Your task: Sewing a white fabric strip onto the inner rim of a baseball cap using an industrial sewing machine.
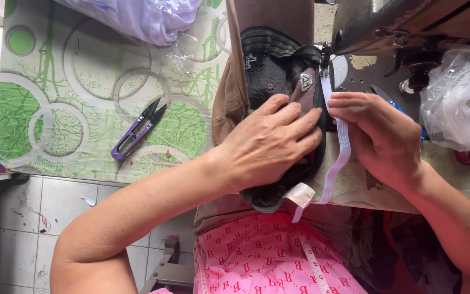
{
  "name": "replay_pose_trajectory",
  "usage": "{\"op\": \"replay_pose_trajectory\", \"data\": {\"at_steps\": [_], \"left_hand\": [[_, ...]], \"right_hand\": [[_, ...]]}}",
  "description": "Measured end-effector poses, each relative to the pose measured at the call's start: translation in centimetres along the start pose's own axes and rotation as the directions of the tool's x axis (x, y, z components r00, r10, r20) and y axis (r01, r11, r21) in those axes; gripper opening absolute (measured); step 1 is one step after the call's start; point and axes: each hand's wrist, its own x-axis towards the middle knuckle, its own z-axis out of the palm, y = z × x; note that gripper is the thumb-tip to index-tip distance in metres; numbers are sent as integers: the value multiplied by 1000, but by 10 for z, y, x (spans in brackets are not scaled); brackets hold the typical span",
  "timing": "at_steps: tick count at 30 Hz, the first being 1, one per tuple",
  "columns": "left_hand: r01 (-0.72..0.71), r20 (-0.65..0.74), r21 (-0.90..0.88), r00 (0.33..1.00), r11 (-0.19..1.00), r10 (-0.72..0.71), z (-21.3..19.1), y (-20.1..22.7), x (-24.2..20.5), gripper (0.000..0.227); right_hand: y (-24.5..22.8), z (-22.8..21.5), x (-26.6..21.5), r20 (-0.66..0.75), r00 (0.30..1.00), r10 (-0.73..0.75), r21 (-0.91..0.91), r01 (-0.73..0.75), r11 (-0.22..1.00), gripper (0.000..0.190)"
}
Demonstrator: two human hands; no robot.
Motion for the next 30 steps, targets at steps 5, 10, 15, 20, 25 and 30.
{"op": "replay_pose_trajectory", "data": {"at_steps": [5, 10, 15, 20, 25, 30], "left_hand": [[53, -77, 76, 996, 996, -47, 0, 9, 4, 12], [59, -132, -9, 989, 998, -60, 4, 6, 3, 15], [70, -107, 16, 992, 997, -68, 4, 6, 4, 14], [47, -113, -19, 992, 999, -49, -2, 4, 9, 15], [53, -97, 1, 994, 999, -53, -4, 5, 9, 13], [60, -4, -114, 998, 992, -61, -9, 3, 11, 35]], "right_hand": [[-4, 3, -18, 61, 995, -75, -65, 79, 995, 19], [-21, 10, -36, 83, 989, -122, -98, 130, 987, 23], [-36, 14, -47, 76, 983, -166, -145, 176, 974, 21], [-50, 12, -42, 76, 984, -163, -150, 173, 973, 21], [-54, 12, -40, 99, 984, -148, -169, 163, 972, 23], [-62, 13, -26, 110, 982, -150, -155, 166, 974, 25]]}}
